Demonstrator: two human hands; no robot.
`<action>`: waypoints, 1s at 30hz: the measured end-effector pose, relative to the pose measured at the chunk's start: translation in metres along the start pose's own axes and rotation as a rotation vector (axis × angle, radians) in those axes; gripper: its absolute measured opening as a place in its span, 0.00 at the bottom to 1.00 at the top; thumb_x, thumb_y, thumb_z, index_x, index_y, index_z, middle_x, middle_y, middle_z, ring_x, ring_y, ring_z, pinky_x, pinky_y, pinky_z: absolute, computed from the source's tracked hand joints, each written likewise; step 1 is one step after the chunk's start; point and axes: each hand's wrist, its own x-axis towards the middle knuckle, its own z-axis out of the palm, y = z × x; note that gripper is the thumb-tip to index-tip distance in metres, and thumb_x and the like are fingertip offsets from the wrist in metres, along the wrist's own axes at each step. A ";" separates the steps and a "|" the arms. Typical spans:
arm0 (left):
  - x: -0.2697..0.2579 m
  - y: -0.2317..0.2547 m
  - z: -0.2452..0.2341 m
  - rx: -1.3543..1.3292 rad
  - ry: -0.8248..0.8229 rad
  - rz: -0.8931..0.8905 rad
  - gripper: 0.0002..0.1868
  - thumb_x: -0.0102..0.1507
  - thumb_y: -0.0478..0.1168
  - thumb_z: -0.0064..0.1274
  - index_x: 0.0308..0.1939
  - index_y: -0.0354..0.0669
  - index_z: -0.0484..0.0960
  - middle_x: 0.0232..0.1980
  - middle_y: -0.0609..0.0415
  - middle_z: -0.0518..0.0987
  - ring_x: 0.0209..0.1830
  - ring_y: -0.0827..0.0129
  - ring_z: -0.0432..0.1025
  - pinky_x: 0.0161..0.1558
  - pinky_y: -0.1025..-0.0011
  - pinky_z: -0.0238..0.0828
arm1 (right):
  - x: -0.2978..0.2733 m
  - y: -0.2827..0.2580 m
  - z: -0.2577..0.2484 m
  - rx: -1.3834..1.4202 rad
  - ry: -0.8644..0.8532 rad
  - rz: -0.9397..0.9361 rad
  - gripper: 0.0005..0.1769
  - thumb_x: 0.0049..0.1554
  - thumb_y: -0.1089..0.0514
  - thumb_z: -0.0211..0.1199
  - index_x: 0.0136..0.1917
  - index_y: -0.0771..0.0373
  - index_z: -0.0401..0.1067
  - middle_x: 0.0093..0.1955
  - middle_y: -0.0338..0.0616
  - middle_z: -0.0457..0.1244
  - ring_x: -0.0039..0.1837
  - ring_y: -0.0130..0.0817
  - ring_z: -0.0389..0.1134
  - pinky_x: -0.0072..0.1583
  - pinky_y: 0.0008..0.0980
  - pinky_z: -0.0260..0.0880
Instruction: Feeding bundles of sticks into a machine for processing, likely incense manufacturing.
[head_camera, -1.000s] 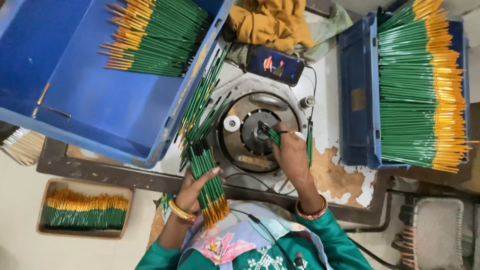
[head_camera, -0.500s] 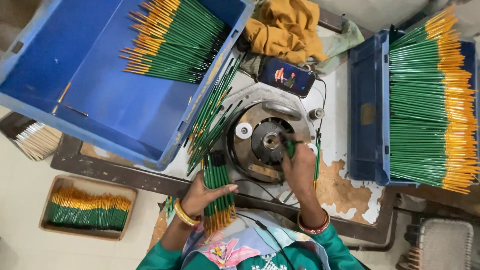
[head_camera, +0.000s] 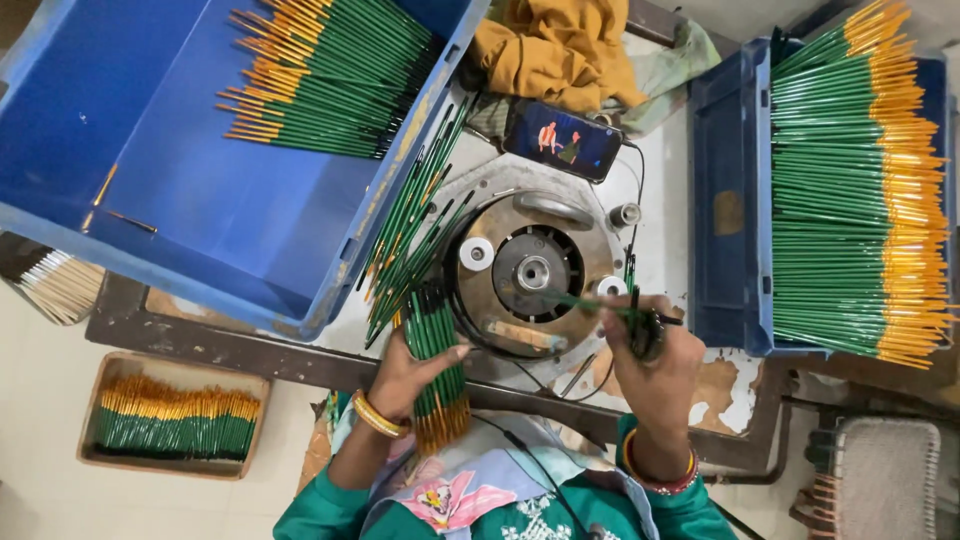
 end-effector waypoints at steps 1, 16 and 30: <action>0.004 -0.004 -0.002 -0.116 0.098 0.031 0.12 0.61 0.33 0.66 0.46 0.33 0.83 0.42 0.44 0.85 0.38 0.64 0.82 0.43 0.66 0.83 | 0.007 0.003 0.000 -0.052 0.159 0.001 0.13 0.56 0.63 0.68 0.55 0.60 0.71 0.50 0.50 0.72 0.49 0.44 0.76 0.49 0.40 0.76; -0.018 0.012 -0.003 -0.427 0.172 -0.145 0.17 0.58 0.31 0.63 0.50 0.34 0.77 0.43 0.47 0.83 0.40 0.58 0.82 0.37 0.62 0.82 | 0.033 0.039 0.060 -0.281 0.035 0.078 0.20 0.53 0.66 0.68 0.60 0.62 0.73 0.39 0.59 0.66 0.44 0.59 0.70 0.46 0.49 0.68; -0.009 0.023 0.003 0.063 -0.068 0.104 0.18 0.60 0.31 0.63 0.53 0.32 0.80 0.46 0.48 0.86 0.46 0.68 0.82 0.49 0.69 0.80 | -0.001 -0.011 0.011 -0.060 -0.111 0.069 0.15 0.56 0.56 0.72 0.54 0.62 0.76 0.44 0.51 0.72 0.46 0.46 0.76 0.46 0.42 0.74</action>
